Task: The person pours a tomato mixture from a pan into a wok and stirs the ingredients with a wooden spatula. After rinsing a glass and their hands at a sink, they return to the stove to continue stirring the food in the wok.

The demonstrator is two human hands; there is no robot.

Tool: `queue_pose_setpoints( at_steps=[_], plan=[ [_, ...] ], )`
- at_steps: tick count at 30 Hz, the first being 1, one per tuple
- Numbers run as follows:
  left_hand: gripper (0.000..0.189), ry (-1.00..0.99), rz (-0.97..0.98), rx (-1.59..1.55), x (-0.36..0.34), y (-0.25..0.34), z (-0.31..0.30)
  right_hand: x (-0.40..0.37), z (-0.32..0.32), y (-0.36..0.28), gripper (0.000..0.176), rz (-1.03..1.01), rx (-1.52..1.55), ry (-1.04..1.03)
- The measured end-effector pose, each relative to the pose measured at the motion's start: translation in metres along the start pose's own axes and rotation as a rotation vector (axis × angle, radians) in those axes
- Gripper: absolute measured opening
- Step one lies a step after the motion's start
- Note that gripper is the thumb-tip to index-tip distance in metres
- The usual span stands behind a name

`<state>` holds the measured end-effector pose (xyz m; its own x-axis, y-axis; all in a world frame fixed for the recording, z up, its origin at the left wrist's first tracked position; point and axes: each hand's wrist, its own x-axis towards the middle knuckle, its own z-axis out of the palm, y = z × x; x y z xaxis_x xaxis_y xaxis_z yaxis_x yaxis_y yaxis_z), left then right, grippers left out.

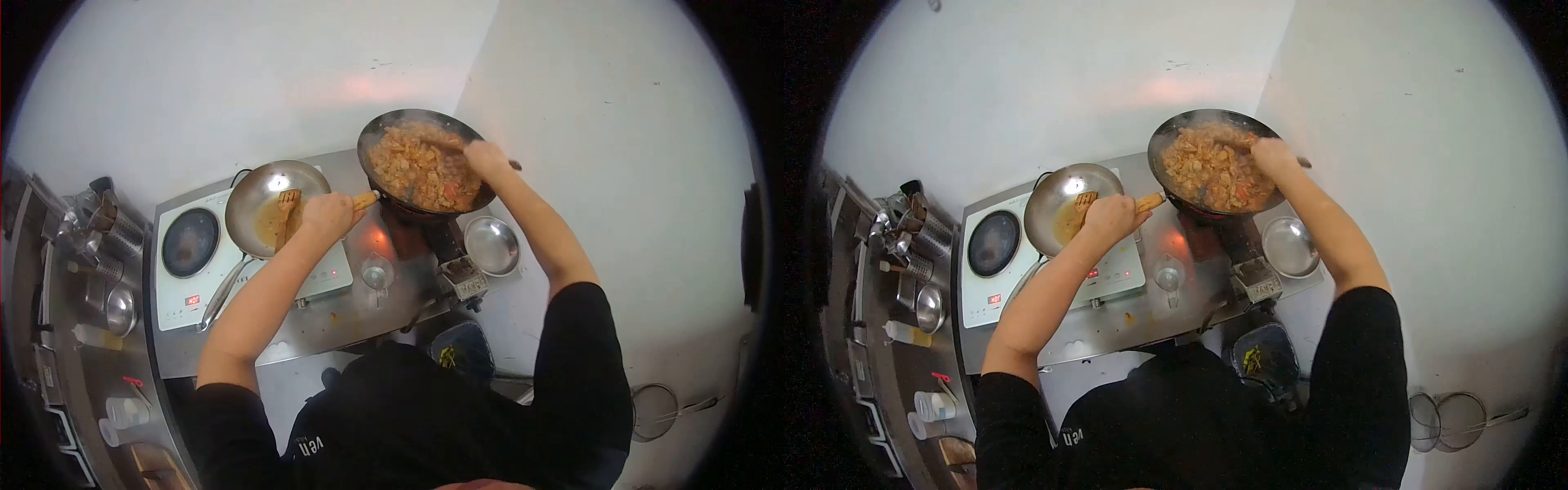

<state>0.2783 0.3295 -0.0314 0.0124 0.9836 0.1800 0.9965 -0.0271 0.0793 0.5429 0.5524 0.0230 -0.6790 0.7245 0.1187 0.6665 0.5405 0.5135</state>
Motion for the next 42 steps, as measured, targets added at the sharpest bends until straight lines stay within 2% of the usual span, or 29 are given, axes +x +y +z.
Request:
queue_pose_setpoints(
  at_steps=[2, 4, 6, 8, 10, 11, 13, 16, 19, 21, 24, 27, 29, 30, 32, 35, 38, 41, 42],
  plan=[
    [0.051, -0.010, -0.007, -0.014, 0.001, -0.002, 0.000, -0.022, -0.008, -0.002, 0.016, -0.087, -0.058, -0.104],
    [0.050, -0.011, 0.004, -0.017, 0.001, -0.002, 0.000, -0.053, -0.085, 0.001, 0.015, 0.009, -0.035, -0.177],
    [0.051, -0.028, 0.008, -0.031, 0.002, -0.005, 0.002, -0.083, -0.131, 0.003, 0.014, -0.032, -0.028, -0.166],
    [0.051, -0.038, 0.013, -0.039, 0.002, -0.005, 0.000, -0.103, -0.140, -0.008, 0.013, -0.068, -0.022, -0.147],
    [0.051, -0.035, 0.015, -0.045, 0.001, -0.004, -0.003, -0.110, -0.135, -0.030, 0.012, -0.112, -0.057, -0.173],
    [0.051, -0.036, 0.023, -0.049, 0.003, -0.005, -0.002, -0.098, -0.109, -0.034, 0.012, -0.105, -0.059, -0.179],
    [0.052, -0.053, 0.022, -0.043, 0.004, -0.007, 0.001, -0.060, -0.044, -0.032, 0.013, 0.060, -0.110, -0.120],
    [0.052, -0.038, 0.011, -0.010, 0.004, -0.009, 0.004, -0.046, -0.059, -0.001, 0.012, 0.064, -0.103, -0.050],
    [0.054, -0.078, -0.010, -0.020, 0.007, -0.010, 0.004, -0.083, -0.101, 0.020, 0.012, -0.020, -0.150, -0.105],
    [0.054, -0.075, -0.009, -0.011, 0.006, -0.009, 0.004, -0.105, -0.096, 0.025, 0.012, -0.070, -0.145, -0.146],
    [0.055, -0.080, -0.016, -0.008, 0.007, -0.012, 0.004, -0.104, -0.057, 0.028, 0.011, 0.031, -0.188, -0.226],
    [0.054, -0.077, -0.016, 0.007, 0.008, -0.012, 0.002, -0.053, 0.000, 0.040, 0.011, 0.099, -0.228, -0.093],
    [0.054, -0.064, -0.019, 0.021, 0.008, -0.010, 0.004, -0.020, 0.015, 0.051, 0.014, -0.004, -0.227, 0.007],
    [0.054, -0.056, -0.017, 0.019, 0.008, -0.011, 0.008, -0.010, 0.012, 0.054, 0.014, -0.004, -0.225, 0.014],
    [0.055, -0.051, -0.015, 0.023, 0.008, -0.009, 0.006, 0.007, -0.009, 0.051, 0.013, -0.156, -0.356, 0.149],
    [0.054, -0.065, -0.041, 0.033, 0.006, -0.001, 0.003, 0.008, -0.063, 0.060, 0.014, -0.123, -0.210, 0.139],
    [0.053, -0.042, -0.045, 0.053, 0.008, -0.001, 0.007, 0.031, -0.044, 0.071, 0.015, -0.028, -0.124, 0.016],
    [0.051, -0.038, -0.068, 0.028, 0.004, 0.001, 0.007, 0.028, 0.002, 0.040, 0.016, -0.022, -0.018, -0.015],
    [0.051, -0.031, -0.070, 0.025, 0.004, 0.002, 0.007, 0.020, 0.014, 0.029, 0.016, -0.079, 0.009, -0.019]
  ],
)
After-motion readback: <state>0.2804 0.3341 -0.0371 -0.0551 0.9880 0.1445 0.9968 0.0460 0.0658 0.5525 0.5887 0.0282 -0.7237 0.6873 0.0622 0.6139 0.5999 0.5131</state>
